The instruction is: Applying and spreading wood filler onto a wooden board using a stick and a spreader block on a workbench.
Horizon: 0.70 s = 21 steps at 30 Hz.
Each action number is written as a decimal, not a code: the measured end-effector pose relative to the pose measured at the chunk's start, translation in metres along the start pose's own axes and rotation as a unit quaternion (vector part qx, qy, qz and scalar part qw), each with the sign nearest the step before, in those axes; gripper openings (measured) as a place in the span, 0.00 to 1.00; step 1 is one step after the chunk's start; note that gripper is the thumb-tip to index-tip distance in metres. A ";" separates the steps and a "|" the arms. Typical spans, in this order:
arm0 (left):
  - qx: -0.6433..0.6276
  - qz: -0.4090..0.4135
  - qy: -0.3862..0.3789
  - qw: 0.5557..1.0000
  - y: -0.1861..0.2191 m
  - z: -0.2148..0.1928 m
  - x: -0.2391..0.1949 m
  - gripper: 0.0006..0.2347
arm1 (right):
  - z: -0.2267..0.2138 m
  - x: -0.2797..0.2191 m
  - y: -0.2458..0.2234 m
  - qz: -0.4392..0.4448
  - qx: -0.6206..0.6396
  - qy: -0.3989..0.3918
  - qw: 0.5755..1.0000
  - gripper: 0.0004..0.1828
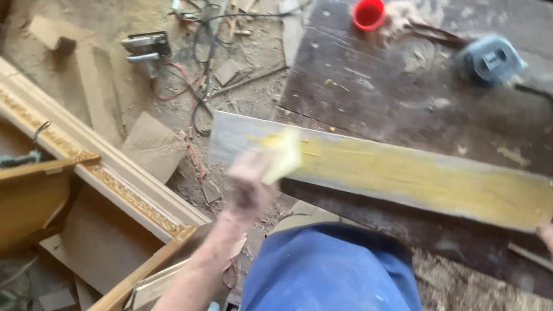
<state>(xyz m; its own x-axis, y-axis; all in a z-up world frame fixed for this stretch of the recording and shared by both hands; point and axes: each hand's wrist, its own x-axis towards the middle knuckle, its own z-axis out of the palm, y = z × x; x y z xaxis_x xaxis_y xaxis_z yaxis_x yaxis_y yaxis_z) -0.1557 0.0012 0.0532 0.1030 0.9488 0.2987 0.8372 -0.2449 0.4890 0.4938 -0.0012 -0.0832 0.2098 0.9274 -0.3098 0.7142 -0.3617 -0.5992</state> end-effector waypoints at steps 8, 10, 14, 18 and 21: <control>-0.032 0.036 -0.027 0.998 0.056 0.013 0.021 0.16 | -0.002 0.002 0.000 0.009 0.031 -0.016 0.999 0.11; 0.061 0.007 -0.013 0.998 0.015 0.004 0.010 0.15 | 0.002 0.010 0.022 -0.002 0.030 -0.018 0.999 0.11; 0.162 0.059 0.089 0.981 0.035 0.040 0.015 0.06 | 0.007 0.009 0.033 0.003 0.065 -0.016 0.998 0.12; 0.009 0.003 -0.024 1.000 0.042 0.039 0.012 0.24 | 0.007 0.012 0.043 0.000 0.045 -0.021 0.999 0.12; -0.289 -0.146 0.002 0.946 -0.031 -0.009 -0.004 0.11 | 0.019 0.020 0.064 0.025 0.066 -0.018 0.997 0.11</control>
<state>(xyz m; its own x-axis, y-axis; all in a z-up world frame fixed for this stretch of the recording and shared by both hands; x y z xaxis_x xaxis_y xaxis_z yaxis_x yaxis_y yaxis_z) -0.1865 0.0034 0.0444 -0.0900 0.9923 0.0850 0.3966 -0.0426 0.9170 0.5308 -0.0077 -0.1419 0.2173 0.9045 -0.3671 0.6085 -0.4196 -0.6736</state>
